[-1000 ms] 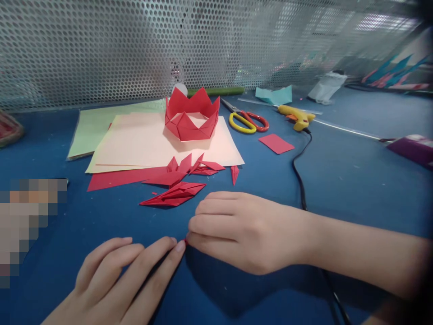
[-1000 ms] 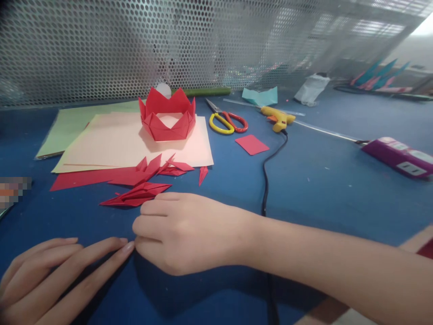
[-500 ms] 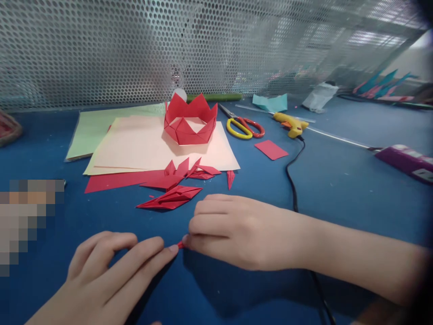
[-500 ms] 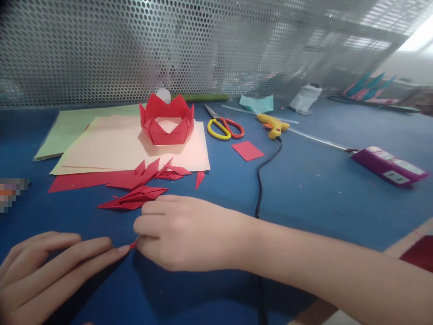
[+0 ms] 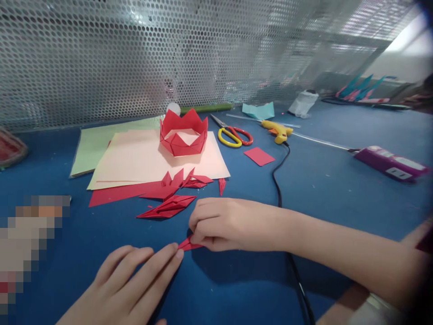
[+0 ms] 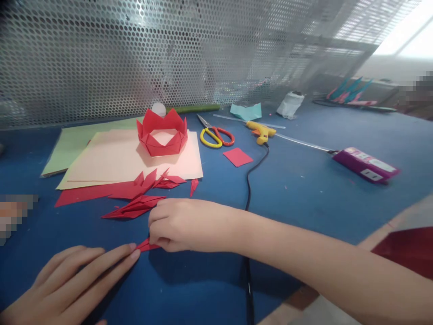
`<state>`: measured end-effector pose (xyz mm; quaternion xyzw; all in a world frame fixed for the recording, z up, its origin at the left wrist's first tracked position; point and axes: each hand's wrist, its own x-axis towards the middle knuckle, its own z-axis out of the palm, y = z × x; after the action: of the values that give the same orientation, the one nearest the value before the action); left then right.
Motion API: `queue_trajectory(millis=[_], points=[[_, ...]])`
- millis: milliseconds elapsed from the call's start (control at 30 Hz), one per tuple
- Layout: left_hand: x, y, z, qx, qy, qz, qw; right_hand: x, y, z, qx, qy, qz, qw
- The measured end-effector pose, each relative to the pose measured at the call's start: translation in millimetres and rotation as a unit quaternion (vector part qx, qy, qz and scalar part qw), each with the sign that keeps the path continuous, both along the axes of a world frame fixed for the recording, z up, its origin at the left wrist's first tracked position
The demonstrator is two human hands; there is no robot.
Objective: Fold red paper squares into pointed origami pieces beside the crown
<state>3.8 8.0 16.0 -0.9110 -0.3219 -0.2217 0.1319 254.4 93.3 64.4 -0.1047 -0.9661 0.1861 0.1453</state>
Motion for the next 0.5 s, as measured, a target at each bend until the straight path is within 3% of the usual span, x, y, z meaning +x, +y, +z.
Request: queue_trajectory(millis=[100,300,400,500], points=[[7.2,-3.5,11.5,0.013,0.017,-0.011,1.0,0.4,0.7,2.7,0.013,0.012,-0.003,1.0],[28.4,5.4,41.4,0.011,0.039,-0.02,0.999,3.0,5.7,5.1,0.125,0.01,0.007,0.992],[32.7,15.2,45.5,-0.006,0.042,-0.034,0.999,0.7,4.5,2.8,0.172,0.009,0.02,0.985],[32.2,18.0,40.3,-0.039,0.038,-0.022,0.998,-3.1,1.0,2.1,0.224,0.014,0.038,0.974]])
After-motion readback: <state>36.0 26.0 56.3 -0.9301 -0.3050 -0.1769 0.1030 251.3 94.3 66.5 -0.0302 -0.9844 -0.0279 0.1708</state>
